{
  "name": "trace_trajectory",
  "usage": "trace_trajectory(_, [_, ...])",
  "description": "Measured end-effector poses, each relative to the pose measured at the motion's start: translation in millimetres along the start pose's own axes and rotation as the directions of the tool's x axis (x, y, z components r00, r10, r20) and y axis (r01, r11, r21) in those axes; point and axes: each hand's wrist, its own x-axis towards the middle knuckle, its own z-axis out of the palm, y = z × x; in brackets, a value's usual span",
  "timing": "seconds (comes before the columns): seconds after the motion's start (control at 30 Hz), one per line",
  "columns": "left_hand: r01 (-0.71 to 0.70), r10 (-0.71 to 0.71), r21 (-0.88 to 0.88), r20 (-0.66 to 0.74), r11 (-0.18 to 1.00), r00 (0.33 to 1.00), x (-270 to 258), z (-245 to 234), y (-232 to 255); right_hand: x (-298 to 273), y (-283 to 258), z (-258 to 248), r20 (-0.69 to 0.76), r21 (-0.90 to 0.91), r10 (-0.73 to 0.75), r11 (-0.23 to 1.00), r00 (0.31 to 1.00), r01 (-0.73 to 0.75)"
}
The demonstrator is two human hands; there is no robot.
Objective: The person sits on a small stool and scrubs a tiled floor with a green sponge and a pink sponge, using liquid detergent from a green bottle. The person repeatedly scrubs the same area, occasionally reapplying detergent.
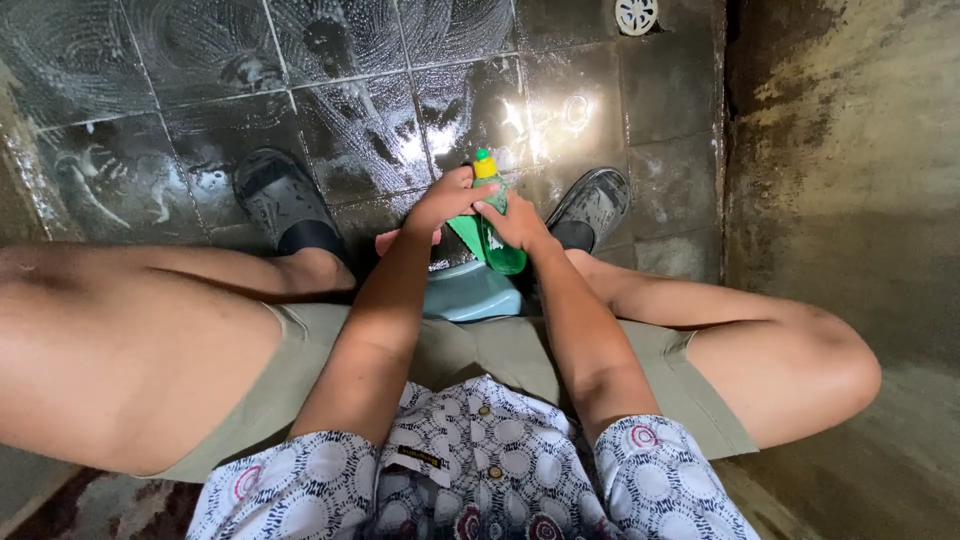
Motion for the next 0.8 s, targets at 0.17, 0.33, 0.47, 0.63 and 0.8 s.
trace_trajectory(0.17, [0.073,-0.073,0.004,-0.012,0.997,0.997,5.4,-2.0,-1.4,-4.5,-8.1,-6.3,0.015,-0.068,0.007,0.998,1.000,-0.006])
trace_trajectory(0.33, [0.183,-0.183,0.018,-0.019,0.983,0.983,-1.5,-1.4,2.8,14.1,17.4,-2.7,0.020,-0.140,0.015,0.990,1.000,-0.012])
trace_trajectory(0.47, [0.201,-0.200,0.017,-0.043,0.979,0.979,3.6,-2.7,-2.6,21.9,26.1,1.9,0.019,-0.157,0.036,0.987,0.999,-0.032])
trace_trajectory(0.63, [0.206,-0.203,0.044,-0.062,0.978,0.977,1.4,3.5,8.6,16.5,19.3,1.1,0.005,-0.141,0.022,0.990,1.000,-0.022])
trace_trajectory(0.8, [0.163,-0.146,0.182,-0.103,0.970,0.984,35.8,18.6,-6.8,23.6,38.1,3.1,-0.081,-0.030,0.064,0.997,0.995,-0.067])
